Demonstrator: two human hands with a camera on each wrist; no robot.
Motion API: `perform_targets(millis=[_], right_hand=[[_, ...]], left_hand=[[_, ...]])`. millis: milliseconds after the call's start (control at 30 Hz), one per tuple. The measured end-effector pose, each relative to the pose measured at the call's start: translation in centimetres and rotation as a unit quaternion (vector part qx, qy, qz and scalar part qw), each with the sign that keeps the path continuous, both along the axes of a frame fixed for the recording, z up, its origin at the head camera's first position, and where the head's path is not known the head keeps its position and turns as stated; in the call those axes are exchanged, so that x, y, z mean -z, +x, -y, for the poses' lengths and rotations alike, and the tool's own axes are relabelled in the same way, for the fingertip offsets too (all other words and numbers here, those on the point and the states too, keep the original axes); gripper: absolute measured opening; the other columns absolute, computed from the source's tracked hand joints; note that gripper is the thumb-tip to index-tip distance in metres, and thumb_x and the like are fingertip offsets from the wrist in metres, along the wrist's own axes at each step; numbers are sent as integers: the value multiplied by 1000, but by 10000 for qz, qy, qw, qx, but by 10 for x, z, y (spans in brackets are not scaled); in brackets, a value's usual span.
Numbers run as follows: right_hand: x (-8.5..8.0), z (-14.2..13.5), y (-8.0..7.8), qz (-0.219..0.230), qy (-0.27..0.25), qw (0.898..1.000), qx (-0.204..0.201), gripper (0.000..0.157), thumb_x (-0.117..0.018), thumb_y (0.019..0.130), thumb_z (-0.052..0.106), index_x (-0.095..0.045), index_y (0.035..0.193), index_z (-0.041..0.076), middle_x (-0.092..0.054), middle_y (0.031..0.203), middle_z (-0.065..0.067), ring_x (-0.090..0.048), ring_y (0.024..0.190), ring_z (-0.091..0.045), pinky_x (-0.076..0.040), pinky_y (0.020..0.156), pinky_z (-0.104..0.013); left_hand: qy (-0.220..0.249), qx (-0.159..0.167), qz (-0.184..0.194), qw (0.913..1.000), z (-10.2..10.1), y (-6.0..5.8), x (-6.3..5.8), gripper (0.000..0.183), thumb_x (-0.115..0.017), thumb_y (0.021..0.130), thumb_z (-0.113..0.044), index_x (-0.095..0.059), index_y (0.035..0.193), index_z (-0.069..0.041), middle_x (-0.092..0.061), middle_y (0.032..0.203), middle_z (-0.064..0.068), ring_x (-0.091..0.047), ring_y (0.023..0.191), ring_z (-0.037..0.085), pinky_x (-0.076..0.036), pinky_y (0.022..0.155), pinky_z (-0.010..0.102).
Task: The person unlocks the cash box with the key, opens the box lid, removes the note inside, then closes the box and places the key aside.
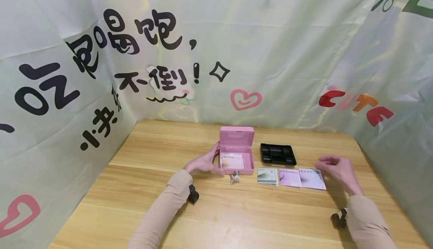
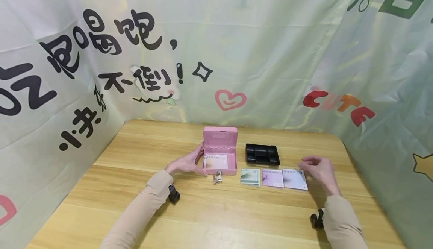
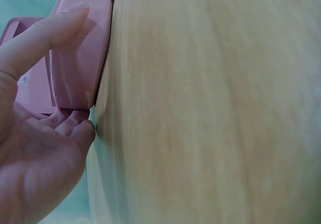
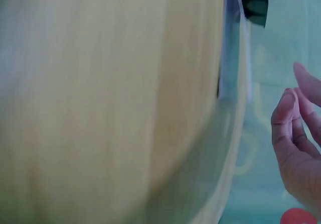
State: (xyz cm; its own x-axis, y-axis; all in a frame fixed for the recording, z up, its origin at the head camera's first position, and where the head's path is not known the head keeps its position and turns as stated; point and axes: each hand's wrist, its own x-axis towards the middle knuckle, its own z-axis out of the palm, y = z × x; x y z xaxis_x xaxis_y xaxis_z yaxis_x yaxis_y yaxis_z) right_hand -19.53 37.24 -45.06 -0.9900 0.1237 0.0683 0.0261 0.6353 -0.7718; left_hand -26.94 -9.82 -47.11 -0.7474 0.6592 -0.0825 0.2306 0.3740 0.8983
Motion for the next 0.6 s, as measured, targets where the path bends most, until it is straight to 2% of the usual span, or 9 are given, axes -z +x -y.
perform_targets(millis=[167,367,467,600], right_hand=[[-9,18,-3,-178,-263,9993,-212,50,-76,90,24,-63,122,-12,-65,82,27,-60,75,9,-52,66,-12],[-15,51,-13,-249,-752,9937,-790,46,-75,91,18,-61,122,-13,-71,88,20,-64,80,8,-55,71,-13],[-19,72,-20,-218,-911,9898,-1077,43,-75,90,14,-62,120,-13,-76,93,8,-66,81,7,-58,71,-17],[-26,99,-24,-45,-756,9883,-1327,43,-76,89,17,-64,121,-10,-76,105,-15,-66,82,6,-58,74,-18]], left_hand=[[-1,-42,25,10000,0,-1,1,129,-86,73,-3,9,161,-6,-15,168,20,-15,157,37,-10,130,54],[60,-25,106,9999,0,-3,4,129,-85,73,-3,10,160,-6,-14,168,20,-14,157,37,-10,130,53],[92,-31,118,9999,0,-4,5,129,-86,73,-2,8,161,-7,-14,168,18,-14,157,36,-10,130,52],[94,-63,118,9999,0,-3,5,130,-86,72,-2,8,161,-7,-15,168,17,-15,157,36,-10,131,52]])
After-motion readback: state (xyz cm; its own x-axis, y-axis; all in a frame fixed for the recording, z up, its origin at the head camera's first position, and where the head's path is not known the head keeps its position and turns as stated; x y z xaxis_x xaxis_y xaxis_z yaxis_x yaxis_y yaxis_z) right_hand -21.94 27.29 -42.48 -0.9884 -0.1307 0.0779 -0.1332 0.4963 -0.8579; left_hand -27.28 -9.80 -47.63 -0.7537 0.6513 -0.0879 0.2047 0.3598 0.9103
